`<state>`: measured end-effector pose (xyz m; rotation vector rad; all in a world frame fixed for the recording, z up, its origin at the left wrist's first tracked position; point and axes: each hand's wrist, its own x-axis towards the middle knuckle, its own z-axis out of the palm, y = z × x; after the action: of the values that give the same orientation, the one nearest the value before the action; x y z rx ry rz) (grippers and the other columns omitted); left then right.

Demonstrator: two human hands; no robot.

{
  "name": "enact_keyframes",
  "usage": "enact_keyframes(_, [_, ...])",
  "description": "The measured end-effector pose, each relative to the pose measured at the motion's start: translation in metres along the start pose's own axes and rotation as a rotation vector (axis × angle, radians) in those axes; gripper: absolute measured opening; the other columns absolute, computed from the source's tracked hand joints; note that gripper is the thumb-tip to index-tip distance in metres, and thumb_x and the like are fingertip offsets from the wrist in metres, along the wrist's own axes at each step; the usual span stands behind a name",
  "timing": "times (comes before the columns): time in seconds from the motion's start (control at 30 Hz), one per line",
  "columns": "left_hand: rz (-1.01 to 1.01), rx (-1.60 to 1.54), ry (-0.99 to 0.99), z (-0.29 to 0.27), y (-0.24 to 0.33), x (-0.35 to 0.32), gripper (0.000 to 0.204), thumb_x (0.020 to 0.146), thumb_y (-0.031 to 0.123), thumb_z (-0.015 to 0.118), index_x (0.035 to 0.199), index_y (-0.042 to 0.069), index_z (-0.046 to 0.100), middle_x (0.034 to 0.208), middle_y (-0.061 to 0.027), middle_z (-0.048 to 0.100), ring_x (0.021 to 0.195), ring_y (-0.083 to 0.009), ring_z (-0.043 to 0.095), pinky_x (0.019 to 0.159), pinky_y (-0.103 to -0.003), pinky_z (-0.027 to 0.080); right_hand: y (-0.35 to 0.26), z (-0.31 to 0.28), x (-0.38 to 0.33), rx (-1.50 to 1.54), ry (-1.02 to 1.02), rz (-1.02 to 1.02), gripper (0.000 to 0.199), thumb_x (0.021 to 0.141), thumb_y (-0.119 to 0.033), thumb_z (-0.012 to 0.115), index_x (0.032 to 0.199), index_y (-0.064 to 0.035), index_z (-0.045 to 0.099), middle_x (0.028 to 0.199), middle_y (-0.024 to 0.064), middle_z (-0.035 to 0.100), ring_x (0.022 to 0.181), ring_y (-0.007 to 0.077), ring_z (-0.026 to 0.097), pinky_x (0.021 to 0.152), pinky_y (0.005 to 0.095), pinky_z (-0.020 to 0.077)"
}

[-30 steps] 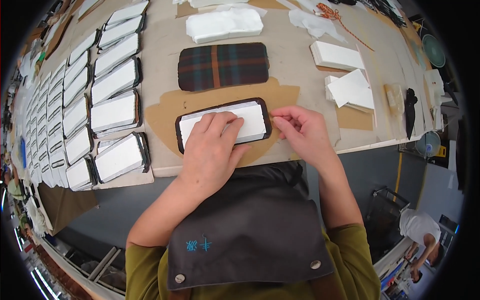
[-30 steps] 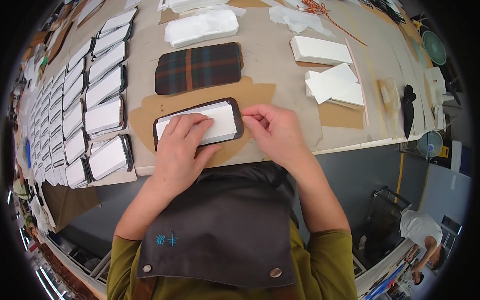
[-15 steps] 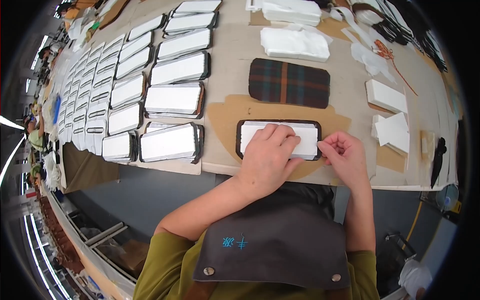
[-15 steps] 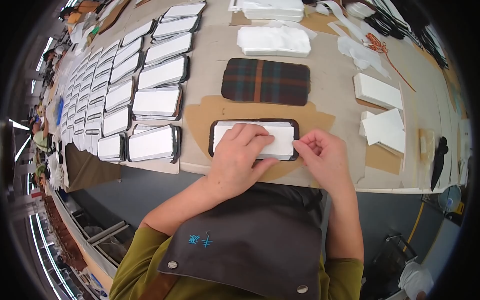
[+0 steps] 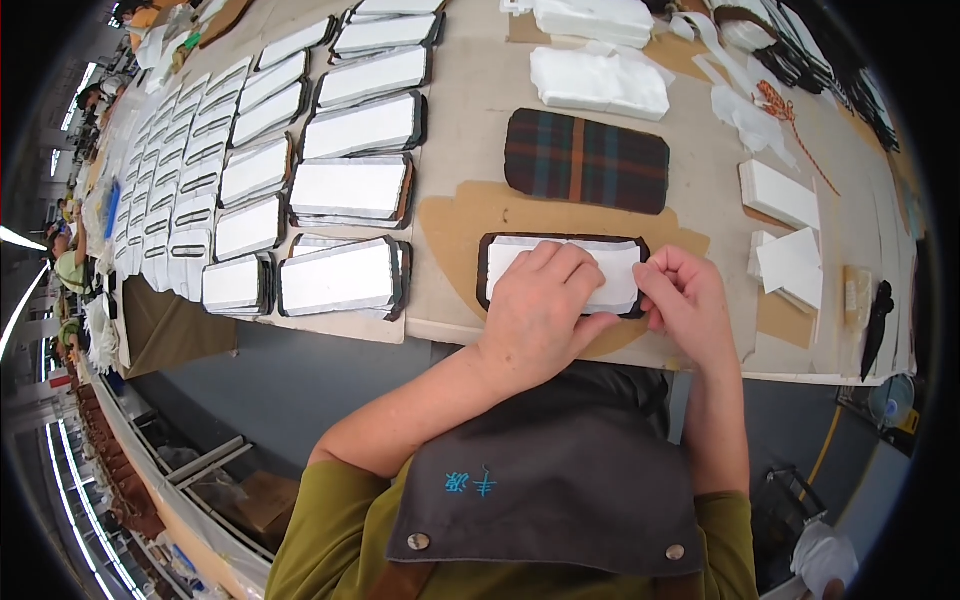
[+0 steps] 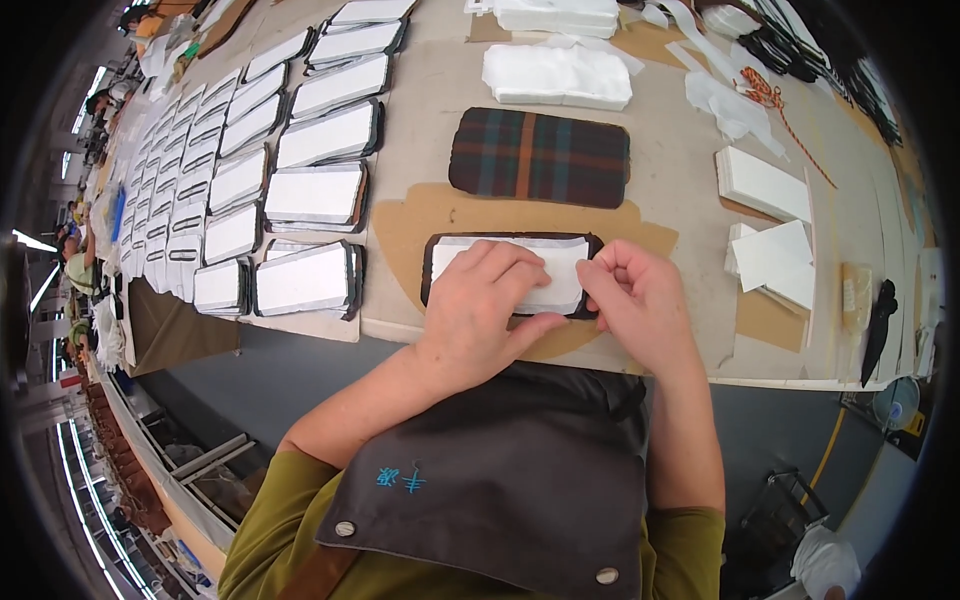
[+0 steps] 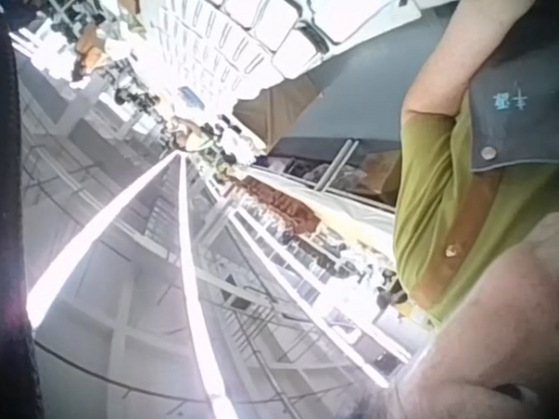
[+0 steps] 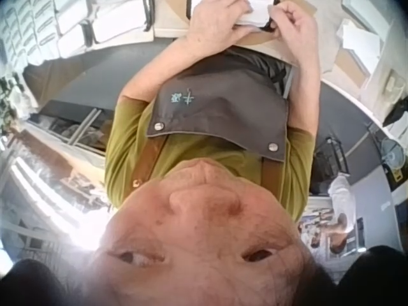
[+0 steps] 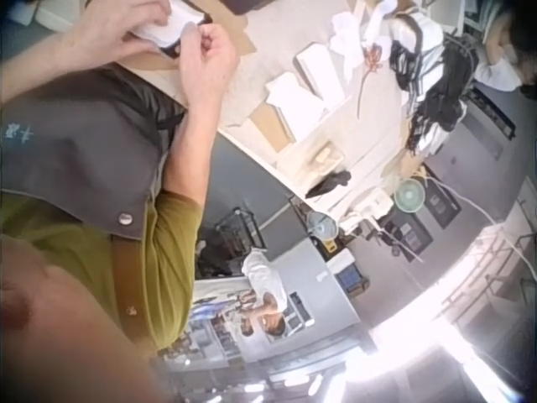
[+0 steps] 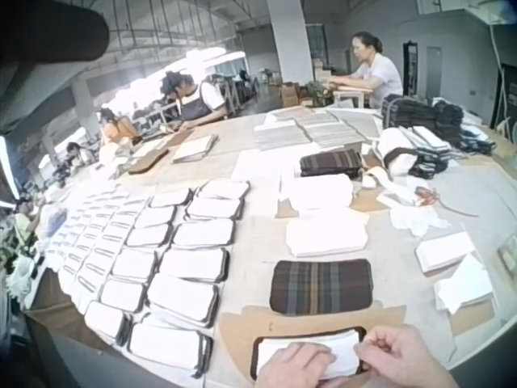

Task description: Applying lining and adhesive to leather pouch components.

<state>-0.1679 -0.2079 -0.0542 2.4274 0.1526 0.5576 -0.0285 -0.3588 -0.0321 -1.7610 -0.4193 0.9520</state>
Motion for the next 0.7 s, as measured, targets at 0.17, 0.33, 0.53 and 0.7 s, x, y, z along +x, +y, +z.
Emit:
enact_keyframes(0.17, [0.015,-0.001,0.019,-0.001,0.000,-0.002,0.034,0.068,0.019,0.089,0.091,0.005,0.068,0.103,-0.0080,0.068,0.093,-0.0290,0.066,0.078,-0.039,0.054,0.009,-0.006,-0.002,0.041,0.003,-0.025,0.021,0.098,-0.018,0.069,0.084,-0.0042,0.061,0.071,-0.0006,0.063,0.058,0.0030,0.053,0.052,0.0203,0.0424])
enact_keyframes(0.33, [0.022,0.017,0.006,0.000,0.001,-0.002,0.028,0.069,0.018,0.089,0.088,0.007,0.070,0.104,-0.0076,0.069,0.092,-0.0296,0.066,0.077,-0.040,0.055,0.014,-0.014,-0.013,0.053,0.017,0.007,0.019,0.098,-0.019,0.071,0.089,-0.0036,0.064,0.075,-0.0011,0.065,0.063,0.0032,0.056,0.056,0.0201,0.0445])
enact_keyframes(0.53, [0.015,0.020,0.015,0.001,-0.001,-0.002,0.026,0.069,0.013,0.089,0.088,0.007,0.071,0.107,-0.0096,0.070,0.095,-0.0310,0.067,0.079,-0.040,0.055,0.019,-0.017,-0.010,0.087,-0.008,0.022,0.016,0.098,-0.018,0.071,0.095,-0.0023,0.067,0.080,-0.0011,0.066,0.069,0.0033,0.058,0.060,0.0197,0.0473])
enact_keyframes(0.7, [-0.008,0.041,-0.009,0.002,0.001,-0.002,0.027,0.070,0.013,0.089,0.089,0.005,0.072,0.109,-0.0111,0.069,0.098,-0.0308,0.068,0.081,-0.039,0.055,0.025,-0.016,-0.010,0.094,-0.004,-0.045,0.014,0.096,-0.016,0.072,0.096,-0.0038,0.067,0.078,-0.0025,0.066,0.063,0.0007,0.055,0.054,0.0175,0.0432])
